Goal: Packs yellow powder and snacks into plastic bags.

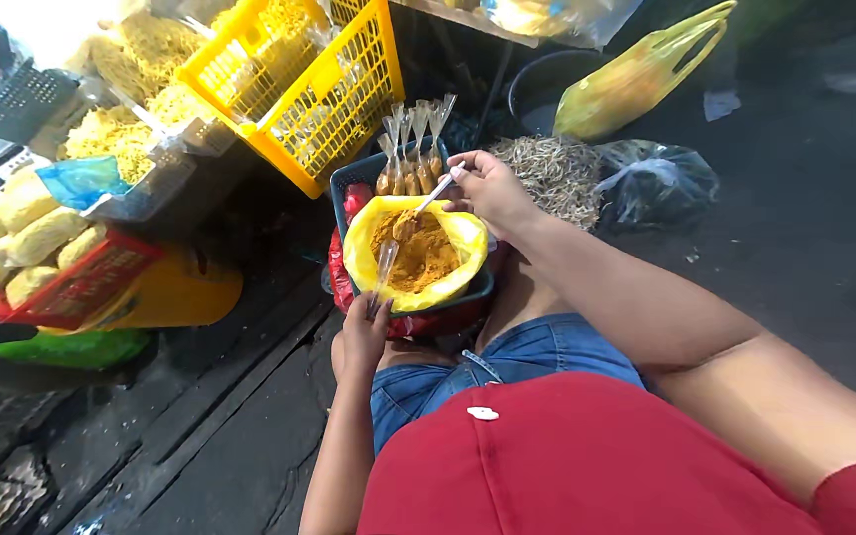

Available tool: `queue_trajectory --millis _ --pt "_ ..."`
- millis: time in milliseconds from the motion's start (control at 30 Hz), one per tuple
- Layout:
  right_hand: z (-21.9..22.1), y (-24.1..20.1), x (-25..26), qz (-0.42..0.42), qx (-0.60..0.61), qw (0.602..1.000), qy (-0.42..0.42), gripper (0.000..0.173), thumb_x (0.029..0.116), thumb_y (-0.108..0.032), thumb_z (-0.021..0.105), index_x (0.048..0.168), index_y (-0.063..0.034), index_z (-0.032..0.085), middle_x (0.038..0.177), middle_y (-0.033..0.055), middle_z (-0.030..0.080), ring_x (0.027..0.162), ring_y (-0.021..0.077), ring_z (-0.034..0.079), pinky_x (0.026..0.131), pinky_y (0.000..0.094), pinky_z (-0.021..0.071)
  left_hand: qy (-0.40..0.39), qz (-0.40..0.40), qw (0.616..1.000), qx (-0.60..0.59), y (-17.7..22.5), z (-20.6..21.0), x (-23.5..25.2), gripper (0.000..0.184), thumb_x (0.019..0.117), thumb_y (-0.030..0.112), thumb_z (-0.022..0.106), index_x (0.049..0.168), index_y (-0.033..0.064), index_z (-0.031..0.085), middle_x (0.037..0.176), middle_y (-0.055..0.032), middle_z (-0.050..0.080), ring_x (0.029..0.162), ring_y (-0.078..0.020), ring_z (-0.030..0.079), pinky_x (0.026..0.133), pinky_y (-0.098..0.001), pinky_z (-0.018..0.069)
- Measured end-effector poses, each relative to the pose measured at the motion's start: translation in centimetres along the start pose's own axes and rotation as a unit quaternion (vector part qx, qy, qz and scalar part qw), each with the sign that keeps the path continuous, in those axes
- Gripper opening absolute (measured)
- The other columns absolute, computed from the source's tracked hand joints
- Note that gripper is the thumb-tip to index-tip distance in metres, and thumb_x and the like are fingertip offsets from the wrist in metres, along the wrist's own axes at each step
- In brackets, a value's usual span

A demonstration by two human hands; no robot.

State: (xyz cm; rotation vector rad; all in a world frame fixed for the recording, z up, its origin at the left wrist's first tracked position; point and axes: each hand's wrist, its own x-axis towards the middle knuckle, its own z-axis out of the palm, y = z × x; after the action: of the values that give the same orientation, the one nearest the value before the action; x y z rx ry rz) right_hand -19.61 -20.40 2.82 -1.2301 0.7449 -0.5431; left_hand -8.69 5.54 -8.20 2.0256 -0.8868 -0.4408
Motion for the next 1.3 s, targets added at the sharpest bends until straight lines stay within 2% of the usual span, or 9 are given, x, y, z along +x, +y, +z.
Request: queue_trajectory --millis 233,400,567,667,800,900,1033,1167,1300 --pt "1.3 1.1 1.0 0.040 -0.045 0.997 -0.040 0.029 0.1095 -0.010 0.045 0.136 0.0000 0.049 0.119 0.0153 0.060 0.087 0.0186 0.071 0.075 0.0350 0.0625 0.019 0.031 0.999 0.017 0.7 -0.1 0.0 0.031 0.1000 0.020 0.065 0.116 -0.0060 0.065 0.092 -0.0112 0.067 0.079 -0.0091 0.063 0.077 -0.0249 0.0545" --pt "2.1 2.1 1.2 0.062 -0.055 0.995 -0.060 0.030 0.1099 -0.010 0.044 0.138 0.0001 0.048 0.121 0.0162 0.058 0.089 0.0196 0.070 0.076 0.0366 0.0616 0.015 0.026 1.000 -0.003 1.3 -0.3 0.4 0.033 0.1043 0.022 0.057 0.120 -0.0062 0.065 0.092 -0.0110 0.069 0.078 -0.0102 0.066 0.078 -0.0277 0.0568" --pt "2.8 1.9 0.9 0.072 -0.089 0.991 -0.073 0.031 0.1103 -0.013 0.044 0.139 -0.0017 0.049 0.122 0.0154 0.059 0.088 0.0181 0.070 0.076 0.0347 0.0603 -0.087 -0.170 0.952 -0.240 4.2 -1.3 1.2 0.040 0.1138 0.021 0.031 0.115 -0.0049 0.062 0.069 -0.0002 0.065 0.059 -0.0078 0.063 0.060 -0.0248 0.0563" --pt "3.1 1.6 0.7 0.071 -0.119 0.986 -0.087 0.030 0.1102 -0.014 0.045 0.137 -0.0021 0.051 0.121 0.0163 0.061 0.093 0.0193 0.068 0.080 0.0363 0.0582 -0.110 -0.155 0.953 -0.234 4.1 -1.3 1.4 0.029 0.1106 0.016 0.042 0.119 -0.0040 0.061 0.075 0.0004 0.066 0.062 -0.0062 0.063 0.062 -0.0239 0.0555" --pt "3.9 0.6 -1.4 -0.056 -0.202 0.965 -0.157 0.026 0.1073 -0.010 0.050 0.129 0.0015 0.058 0.118 0.0151 0.065 0.103 0.0173 0.065 0.093 0.0355 0.0531 -0.098 -0.101 0.975 -0.172 3.5 -0.8 1.3 0.041 0.0901 0.008 0.074 0.125 -0.0052 0.058 0.088 -0.0014 0.071 0.075 -0.0048 0.067 0.074 -0.0246 0.0579" --pt "4.9 0.1 -4.1 -0.248 -0.284 0.902 -0.213 0.020 0.1042 -0.011 0.056 0.119 -0.0029 0.066 0.109 0.0098 0.070 0.096 0.0154 0.069 0.088 0.0354 0.0580 -0.081 -0.083 0.971 -0.210 3.0 -0.3 0.9 0.032 0.0907 0.002 0.070 0.119 -0.0079 0.061 0.096 -0.0064 0.070 0.083 -0.0071 0.069 0.082 -0.0270 0.0592" --pt "5.5 0.2 -5.5 -0.434 -0.321 0.814 -0.216 0.019 0.1008 -0.007 0.059 0.116 -0.0027 0.069 0.106 0.0094 0.070 0.094 0.0148 0.069 0.086 0.0308 0.0597 -0.057 -0.073 0.970 -0.225 3.1 -0.3 0.4 0.024 0.0934 0.000 0.067 0.115 -0.0087 0.060 0.095 -0.0054 0.070 0.079 -0.0069 0.070 0.077 -0.0262 0.0611" --pt "5.1 -0.3 -5.6 -0.440 -0.316 0.822 -0.174 0.021 0.1007 -0.005 0.058 0.118 0.0001 0.068 0.111 0.0132 0.068 0.091 0.0159 0.068 0.083 0.0294 0.0593 -0.051 -0.081 0.983 -0.156 2.6 -0.6 0.2 0.025 0.0930 0.005 0.069 0.115 -0.0055 0.063 0.096 -0.0069 0.068 0.078 -0.0052 0.066 0.074 -0.0229 0.0573" --pt "3.5 0.0 -3.9 -0.407 -0.275 0.868 -0.068 0.024 0.1043 -0.008 0.054 0.124 0.0041 0.061 0.117 0.0149 0.068 0.095 0.0141 0.070 0.082 0.0293 0.0602 -0.043 -0.093 0.991 -0.081 1.0 -1.0 0.0 0.023 0.0918 0.009 0.070 0.112 -0.0022 0.067 0.101 -0.0102 0.068 0.087 -0.0093 0.064 0.083 -0.0273 0.0544"
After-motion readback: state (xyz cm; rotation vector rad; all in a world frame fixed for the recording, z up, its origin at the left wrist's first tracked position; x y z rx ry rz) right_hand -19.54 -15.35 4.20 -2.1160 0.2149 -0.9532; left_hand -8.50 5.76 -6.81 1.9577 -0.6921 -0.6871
